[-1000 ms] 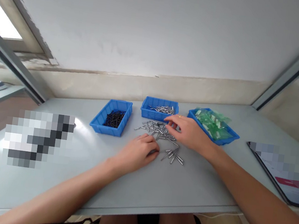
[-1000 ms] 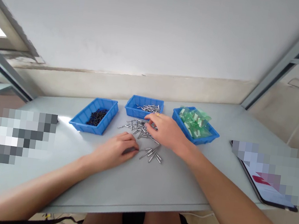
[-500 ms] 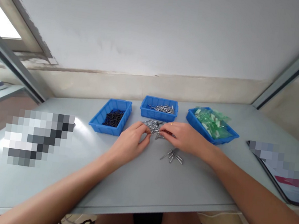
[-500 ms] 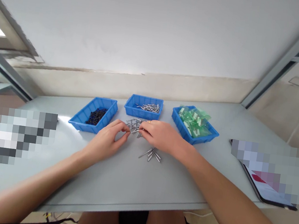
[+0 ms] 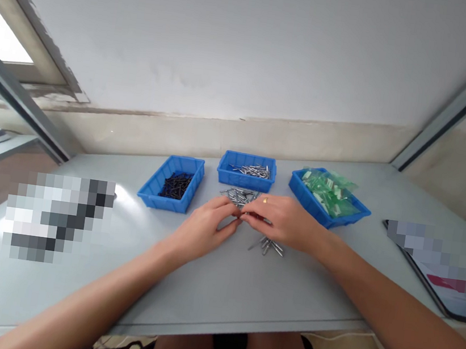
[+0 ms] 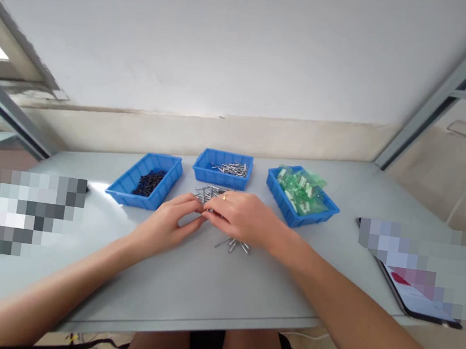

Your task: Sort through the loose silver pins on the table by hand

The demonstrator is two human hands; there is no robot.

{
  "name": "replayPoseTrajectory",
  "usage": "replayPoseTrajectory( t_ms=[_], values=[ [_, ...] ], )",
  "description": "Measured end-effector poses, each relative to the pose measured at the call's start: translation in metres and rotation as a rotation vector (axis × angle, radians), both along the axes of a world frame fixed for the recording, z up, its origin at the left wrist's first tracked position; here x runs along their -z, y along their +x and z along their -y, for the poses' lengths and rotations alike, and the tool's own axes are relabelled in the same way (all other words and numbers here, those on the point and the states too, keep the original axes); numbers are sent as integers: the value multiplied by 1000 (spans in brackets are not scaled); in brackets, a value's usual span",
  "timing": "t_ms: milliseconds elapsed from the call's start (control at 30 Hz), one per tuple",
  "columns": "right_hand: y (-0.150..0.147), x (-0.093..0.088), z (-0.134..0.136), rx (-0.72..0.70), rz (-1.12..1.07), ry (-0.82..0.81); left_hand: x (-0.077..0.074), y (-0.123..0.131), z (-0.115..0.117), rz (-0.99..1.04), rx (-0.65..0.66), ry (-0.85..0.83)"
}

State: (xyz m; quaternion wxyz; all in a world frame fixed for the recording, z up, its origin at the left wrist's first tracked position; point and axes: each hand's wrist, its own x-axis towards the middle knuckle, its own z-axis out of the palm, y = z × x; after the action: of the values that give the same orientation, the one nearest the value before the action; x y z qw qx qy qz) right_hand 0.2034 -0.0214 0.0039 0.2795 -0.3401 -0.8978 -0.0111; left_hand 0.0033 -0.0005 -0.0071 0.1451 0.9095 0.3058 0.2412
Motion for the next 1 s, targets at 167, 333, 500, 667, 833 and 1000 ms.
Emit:
replayPoseTrajectory(
  t_ms=[167,333,500,667,833,1000],
  values=[
    [2,1,-1,-36,-37,42,-5,1,2,40,15,-43],
    [6,1,-4,44,-55,49,-10,1,2,220,-84,-7],
    [2,4,-6,36,-3,-51,-11,1,3,285,-92,66],
    [-2,9,-6,39,94,-132,-8,2,3,294,-32,84],
    [0,5,-3,75,37,-101,-8,0,2,262,-51,68],
    [3,1,-1,93,-61,-36,-7,0,-1,225,-67,32]
  ],
)
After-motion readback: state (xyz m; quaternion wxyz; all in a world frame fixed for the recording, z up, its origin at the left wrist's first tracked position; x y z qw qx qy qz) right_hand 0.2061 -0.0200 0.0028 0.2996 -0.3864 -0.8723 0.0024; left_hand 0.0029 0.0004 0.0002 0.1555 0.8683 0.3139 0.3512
